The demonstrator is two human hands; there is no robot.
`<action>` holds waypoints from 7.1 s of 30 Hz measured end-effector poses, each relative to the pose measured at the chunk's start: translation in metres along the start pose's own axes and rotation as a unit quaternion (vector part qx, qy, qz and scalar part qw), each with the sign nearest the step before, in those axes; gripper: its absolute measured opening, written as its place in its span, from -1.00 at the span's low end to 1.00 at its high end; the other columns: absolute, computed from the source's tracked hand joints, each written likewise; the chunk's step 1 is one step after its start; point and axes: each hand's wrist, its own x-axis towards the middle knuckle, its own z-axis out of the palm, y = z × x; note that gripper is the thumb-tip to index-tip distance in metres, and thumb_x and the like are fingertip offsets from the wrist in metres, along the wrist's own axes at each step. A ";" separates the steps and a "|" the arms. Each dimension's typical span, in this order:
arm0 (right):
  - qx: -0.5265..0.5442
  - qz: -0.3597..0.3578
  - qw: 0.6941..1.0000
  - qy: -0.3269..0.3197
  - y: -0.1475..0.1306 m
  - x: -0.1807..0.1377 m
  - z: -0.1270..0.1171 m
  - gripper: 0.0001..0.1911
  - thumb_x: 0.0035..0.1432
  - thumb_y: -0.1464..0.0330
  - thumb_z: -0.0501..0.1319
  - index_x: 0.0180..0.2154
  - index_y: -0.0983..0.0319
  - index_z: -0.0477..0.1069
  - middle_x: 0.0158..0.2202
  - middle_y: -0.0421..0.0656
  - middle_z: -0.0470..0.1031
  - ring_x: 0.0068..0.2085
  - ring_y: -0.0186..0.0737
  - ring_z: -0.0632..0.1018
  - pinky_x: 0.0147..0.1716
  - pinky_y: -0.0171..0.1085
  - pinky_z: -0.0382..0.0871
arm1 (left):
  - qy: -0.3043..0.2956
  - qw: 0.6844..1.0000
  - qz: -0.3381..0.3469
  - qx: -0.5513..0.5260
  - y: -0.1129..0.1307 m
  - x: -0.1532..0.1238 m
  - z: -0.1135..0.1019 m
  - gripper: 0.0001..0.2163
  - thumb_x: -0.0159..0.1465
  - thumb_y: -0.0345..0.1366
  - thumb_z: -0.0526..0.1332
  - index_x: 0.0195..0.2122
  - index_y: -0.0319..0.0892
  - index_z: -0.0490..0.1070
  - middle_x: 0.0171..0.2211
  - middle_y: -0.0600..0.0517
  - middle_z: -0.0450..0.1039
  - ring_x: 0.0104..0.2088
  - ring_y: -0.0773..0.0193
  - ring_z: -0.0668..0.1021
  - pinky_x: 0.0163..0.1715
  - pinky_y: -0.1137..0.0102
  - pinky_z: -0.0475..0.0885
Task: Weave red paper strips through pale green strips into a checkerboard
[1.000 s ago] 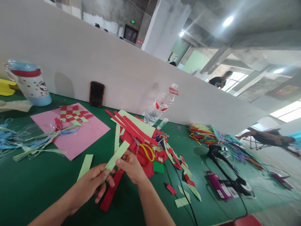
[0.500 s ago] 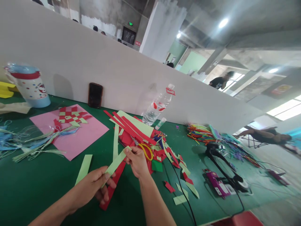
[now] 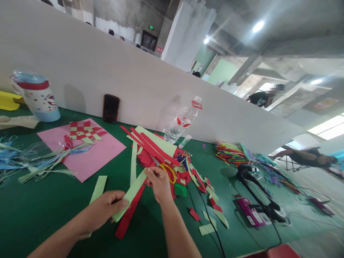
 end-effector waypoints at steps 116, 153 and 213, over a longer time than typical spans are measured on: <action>-0.332 -0.045 0.937 -0.102 -0.011 -0.098 0.003 -0.16 -0.17 0.50 0.43 0.21 0.11 0.37 0.06 -0.05 0.48 0.03 0.00 0.54 0.08 -0.14 0.43 | 0.126 0.944 0.124 -0.278 -0.008 0.006 -0.011 -0.76 0.05 -0.11 0.49 -0.44 -0.17 0.58 -0.52 0.11 0.39 -0.48 0.39 0.29 -0.44 0.48 0.25; -0.292 -0.065 0.950 -0.087 0.008 -0.097 0.004 -0.27 -0.09 0.44 0.43 0.18 0.09 0.43 0.03 -0.09 0.56 -0.03 -0.05 0.62 -0.04 -0.23 0.52 | 0.123 0.947 0.105 -0.276 -0.002 0.003 -0.008 -0.72 0.01 -0.06 0.49 -0.46 -0.18 0.58 -0.53 0.11 0.38 -0.49 0.39 0.29 -0.43 0.46 0.24; -0.047 0.007 0.978 -0.205 -0.032 -0.025 0.027 -0.63 0.07 0.06 0.36 -0.42 0.22 0.38 -0.61 -0.34 0.35 -0.60 -0.46 0.30 -0.61 -0.45 0.15 | 0.138 0.921 0.259 0.256 0.022 -0.012 -0.029 -0.17 0.13 -0.40 0.25 0.41 0.12 -0.05 0.34 -0.01 0.24 0.37 -0.09 0.18 0.35 -0.04 -0.08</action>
